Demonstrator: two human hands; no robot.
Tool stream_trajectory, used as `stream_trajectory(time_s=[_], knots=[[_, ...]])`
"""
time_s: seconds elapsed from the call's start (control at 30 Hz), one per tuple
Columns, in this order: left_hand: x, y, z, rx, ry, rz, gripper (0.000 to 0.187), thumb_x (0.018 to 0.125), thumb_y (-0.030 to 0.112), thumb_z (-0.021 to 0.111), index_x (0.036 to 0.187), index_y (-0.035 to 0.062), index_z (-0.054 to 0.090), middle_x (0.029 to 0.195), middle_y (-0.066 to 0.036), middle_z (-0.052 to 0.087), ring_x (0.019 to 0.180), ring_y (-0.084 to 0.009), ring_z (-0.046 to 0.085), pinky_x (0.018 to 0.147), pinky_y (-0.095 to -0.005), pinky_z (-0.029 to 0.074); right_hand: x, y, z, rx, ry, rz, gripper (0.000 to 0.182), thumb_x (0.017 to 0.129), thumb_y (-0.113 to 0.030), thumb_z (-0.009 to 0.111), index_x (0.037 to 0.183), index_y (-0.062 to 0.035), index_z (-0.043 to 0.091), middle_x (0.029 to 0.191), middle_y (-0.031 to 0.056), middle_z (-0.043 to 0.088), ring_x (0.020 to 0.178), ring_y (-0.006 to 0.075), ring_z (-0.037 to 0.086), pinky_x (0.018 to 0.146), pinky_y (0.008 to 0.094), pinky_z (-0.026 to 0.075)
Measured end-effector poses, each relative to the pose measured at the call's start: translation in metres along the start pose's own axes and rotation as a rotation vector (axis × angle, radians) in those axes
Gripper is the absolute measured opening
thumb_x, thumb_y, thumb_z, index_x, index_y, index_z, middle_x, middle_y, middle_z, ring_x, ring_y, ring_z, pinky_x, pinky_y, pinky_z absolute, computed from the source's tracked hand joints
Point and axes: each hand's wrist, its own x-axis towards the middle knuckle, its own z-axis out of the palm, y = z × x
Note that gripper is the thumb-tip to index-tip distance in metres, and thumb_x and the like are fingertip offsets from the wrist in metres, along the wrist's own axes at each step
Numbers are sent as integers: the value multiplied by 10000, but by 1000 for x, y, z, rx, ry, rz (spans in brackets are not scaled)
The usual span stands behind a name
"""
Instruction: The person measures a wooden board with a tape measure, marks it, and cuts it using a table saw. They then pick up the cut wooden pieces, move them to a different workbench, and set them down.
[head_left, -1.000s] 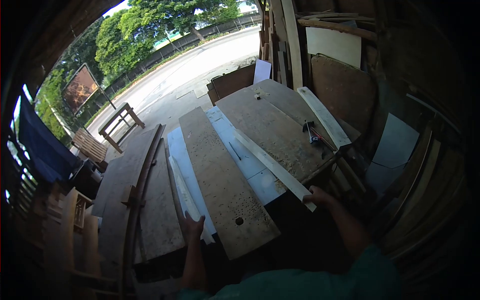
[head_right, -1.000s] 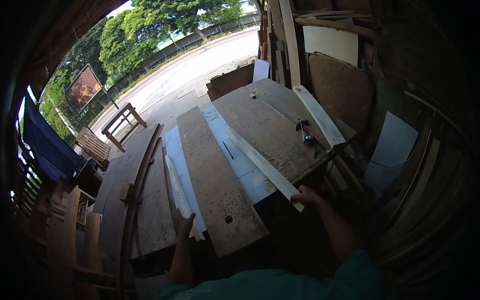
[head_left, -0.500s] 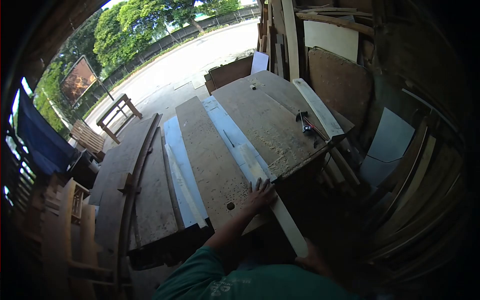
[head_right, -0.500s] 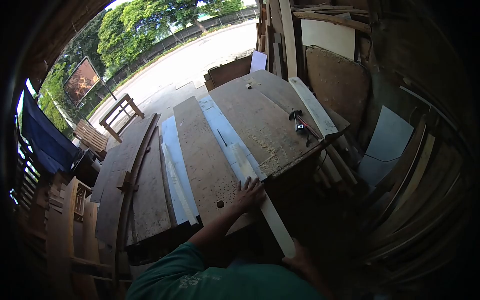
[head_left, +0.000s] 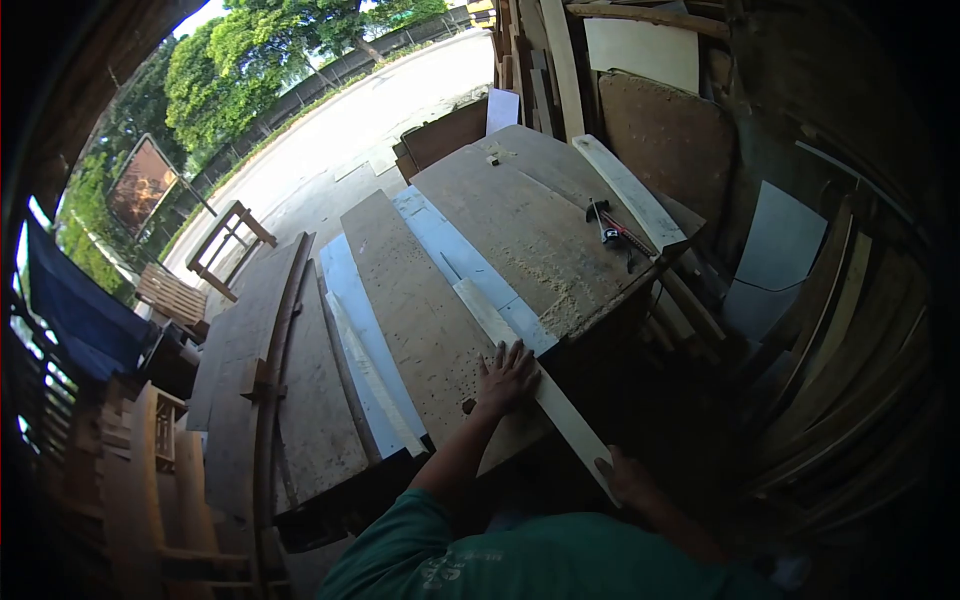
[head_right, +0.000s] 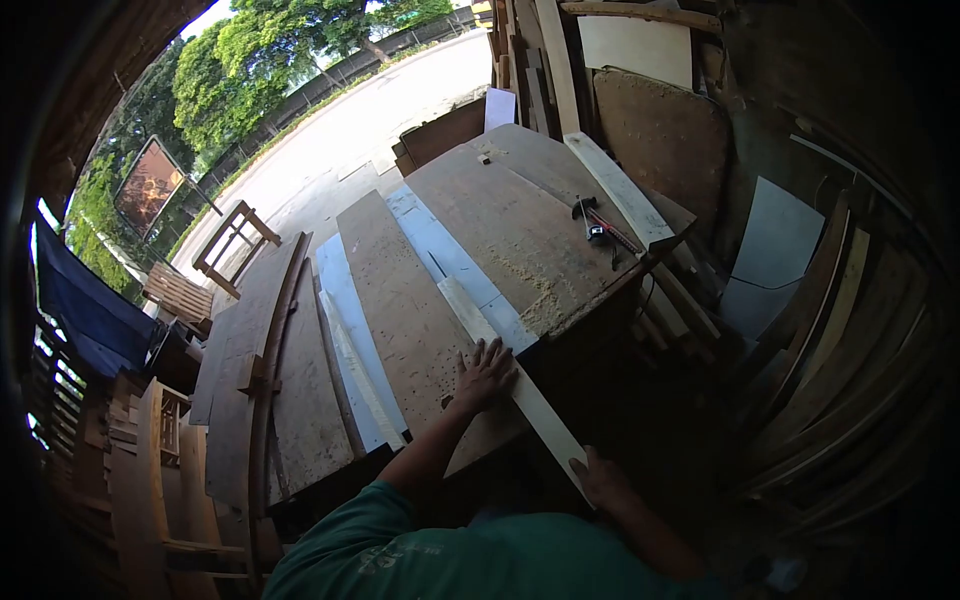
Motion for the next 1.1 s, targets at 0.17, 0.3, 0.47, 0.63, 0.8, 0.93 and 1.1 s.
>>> stream_trajectory(time_s=[0.17, 0.3, 0.47, 0.63, 0.8, 0.93, 1.1], knots=[[10, -10, -1, -17, -17, -9, 638, 976, 564, 337, 1511, 218, 338, 1629, -41, 155, 1508, -310, 55, 1131, -675, -31, 13, -4, 4, 0, 45, -35, 528, 1013, -470, 381, 1279, -19, 441, 1037, 307, 650, 985, 482, 622, 860, 553, 492], [15, -18, 1, -45, -17, -7, 645, 972, 568, 340, 1516, 222, 331, 1632, -36, 141, 1510, -305, 28, 1125, -676, -58, 23, -5, 9, -5, 57, -57, 510, 1016, -466, 372, 1244, -18, 454, 1000, 302, 657, 956, 483, 627, 841, 562, 492], [24, -27, -1, -34, -21, -5, 646, 976, 564, 336, 1526, 226, 310, 1635, -27, 131, 1511, -301, 16, 1129, -666, -63, 34, -7, 13, -10, 92, -89, 501, 1017, -472, 364, 1194, -15, 463, 976, 293, 664, 931, 480, 632, 830, 563, 494], [32, -37, -1, -20, -20, -1, 643, 982, 560, 335, 1532, 229, 293, 1634, -27, 132, 1511, -301, 18, 1136, -653, -62, 47, -10, 15, -41, 82, -89, 508, 1017, -481, 353, 1205, -22, 461, 985, 287, 667, 942, 476, 635, 829, 560, 499], [38, -45, -4, -44, -1, 17, 644, 983, 558, 341, 1535, 230, 285, 1634, -31, 132, 1510, -302, 19, 1142, -646, -59, 61, -12, 21, -24, 103, -94, 524, 1014, -500, 347, 1209, -28, 463, 985, 286, 668, 944, 476, 637, 828, 564, 501], [45, -51, -6, -67, -26, 11, 648, 983, 556, 351, 1538, 231, 273, 1637, -36, 117, 1510, -308, 11, 1140, -652, -50, 63, -23, 12, -22, 42, -69, 600, 1017, -496, 350, 1326, 13, 426, 1039, 321, 648, 998, 479, 621, 878, 549, 483], [51, -58, -13, -85, -55, 7, 666, 980, 561, 369, 1543, 226, 251, 1638, -48, 106, 1508, -319, 6, 1133, -667, -39, 71, -26, 17, -10, 117, -123, 529, 1017, -490, 357, 1210, -8, 458, 955, 302, 662, 934, 477, 636, 818, 558, 498]])
